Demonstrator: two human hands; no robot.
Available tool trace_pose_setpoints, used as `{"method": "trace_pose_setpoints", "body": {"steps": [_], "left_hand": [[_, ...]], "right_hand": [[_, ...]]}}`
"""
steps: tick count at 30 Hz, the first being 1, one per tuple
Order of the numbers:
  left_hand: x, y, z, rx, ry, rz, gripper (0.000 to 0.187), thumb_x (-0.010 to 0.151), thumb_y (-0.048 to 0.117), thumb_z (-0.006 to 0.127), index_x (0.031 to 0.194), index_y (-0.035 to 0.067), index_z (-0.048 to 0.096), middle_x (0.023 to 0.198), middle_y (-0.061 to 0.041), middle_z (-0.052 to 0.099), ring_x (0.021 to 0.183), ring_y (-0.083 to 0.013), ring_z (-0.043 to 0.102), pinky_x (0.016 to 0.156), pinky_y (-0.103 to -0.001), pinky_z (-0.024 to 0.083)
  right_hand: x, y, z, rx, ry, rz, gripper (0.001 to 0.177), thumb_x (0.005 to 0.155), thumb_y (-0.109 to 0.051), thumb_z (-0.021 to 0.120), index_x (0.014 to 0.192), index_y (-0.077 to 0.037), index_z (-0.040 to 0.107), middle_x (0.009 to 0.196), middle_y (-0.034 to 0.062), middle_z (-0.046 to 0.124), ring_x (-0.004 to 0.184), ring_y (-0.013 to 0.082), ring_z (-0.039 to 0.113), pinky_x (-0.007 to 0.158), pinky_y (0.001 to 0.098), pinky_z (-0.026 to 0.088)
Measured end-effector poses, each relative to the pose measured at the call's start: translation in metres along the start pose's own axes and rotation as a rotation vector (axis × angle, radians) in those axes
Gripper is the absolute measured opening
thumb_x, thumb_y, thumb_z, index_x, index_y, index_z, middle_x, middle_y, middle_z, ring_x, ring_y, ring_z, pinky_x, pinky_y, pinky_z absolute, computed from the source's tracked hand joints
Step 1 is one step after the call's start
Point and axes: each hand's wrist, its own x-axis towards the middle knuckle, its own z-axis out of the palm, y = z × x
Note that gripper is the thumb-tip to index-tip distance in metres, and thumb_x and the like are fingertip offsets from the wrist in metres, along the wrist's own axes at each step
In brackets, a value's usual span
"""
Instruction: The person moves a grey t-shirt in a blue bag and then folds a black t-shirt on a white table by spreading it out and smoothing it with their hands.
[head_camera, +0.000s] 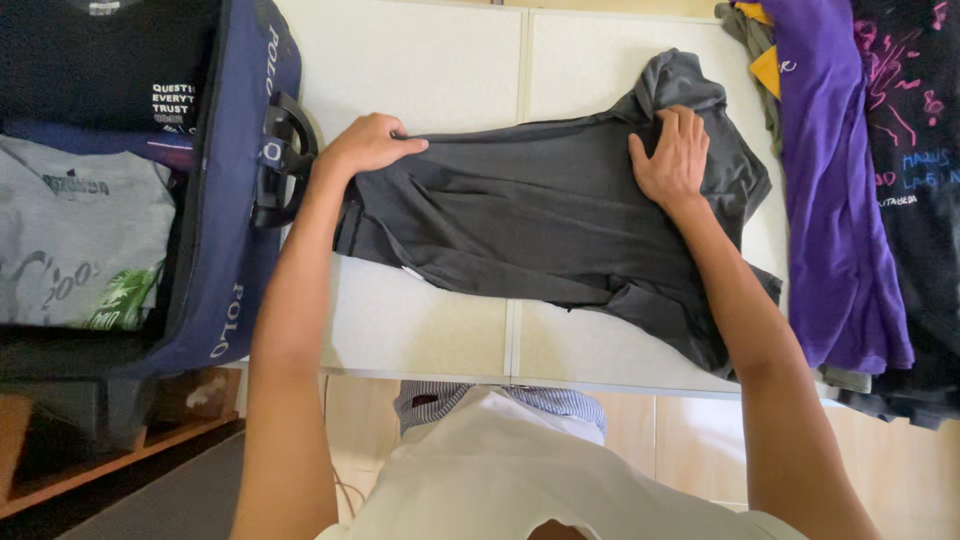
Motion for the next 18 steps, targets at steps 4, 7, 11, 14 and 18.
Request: {"method": "trace_pose_setpoints", "body": {"steps": [4, 7, 11, 14, 18], "left_hand": [[0.024, 0.002, -0.019, 0.153, -0.135, -0.085, 0.046, 0.085, 0.041, 0.080, 0.114, 0.006, 0.077, 0.110, -0.021, 0.075, 0.104, -0.0366, 0.071, 0.091, -0.044, 0.055], [0.042, 0.003, -0.029, 0.192, -0.140, -0.124, 0.039, 0.082, 0.030, 0.080, 0.117, 0.012, 0.077, 0.114, -0.016, 0.075, 0.107, -0.0359, 0.070, 0.092, -0.046, 0.054], [0.063, 0.007, -0.041, 0.237, 0.012, -0.132, 0.034, 0.081, 0.013, 0.071, 0.114, 0.017, 0.078, 0.116, -0.016, 0.074, 0.108, -0.0378, 0.068, 0.092, -0.048, 0.054], [0.079, 0.007, -0.039, 0.294, 0.254, 0.026, 0.023, 0.083, 0.009, 0.070, 0.104, 0.015, 0.081, 0.111, -0.018, 0.071, 0.105, -0.0405, 0.065, 0.087, -0.050, 0.053], [0.090, 0.009, -0.018, 0.560, 0.699, 0.210, 0.021, 0.084, 0.000, 0.072, 0.100, 0.011, 0.079, 0.108, -0.015, 0.062, 0.106, -0.0379, 0.057, 0.085, -0.047, 0.049]], "right_hand": [[0.007, 0.011, 0.004, 0.016, -0.052, -0.039, 0.055, 0.101, -0.032, 0.072, 0.140, 0.003, 0.054, 0.149, 0.0215, 0.050, 0.140, 0.0409, 0.044, 0.118, 0.0511, 0.033], [0.010, 0.016, 0.008, 0.024, -0.118, -0.018, 0.060, 0.104, -0.035, 0.067, 0.146, 0.005, 0.050, 0.157, 0.0234, 0.044, 0.148, 0.0419, 0.036, 0.122, 0.0525, 0.027], [0.016, 0.015, 0.010, 0.009, -0.203, 0.059, 0.067, 0.104, -0.039, 0.061, 0.152, 0.005, 0.045, 0.164, 0.0228, 0.036, 0.154, 0.0397, 0.027, 0.124, 0.0536, 0.019], [0.021, 0.014, 0.013, -0.005, -0.227, 0.111, 0.070, 0.105, -0.043, 0.056, 0.156, 0.002, 0.041, 0.167, 0.0204, 0.031, 0.156, 0.0374, 0.023, 0.126, 0.0531, 0.016], [0.037, 0.011, 0.018, -0.042, -0.243, 0.207, 0.071, 0.104, -0.044, 0.052, 0.158, 0.000, 0.038, 0.169, 0.0186, 0.028, 0.157, 0.0354, 0.020, 0.126, 0.0524, 0.015]]}}
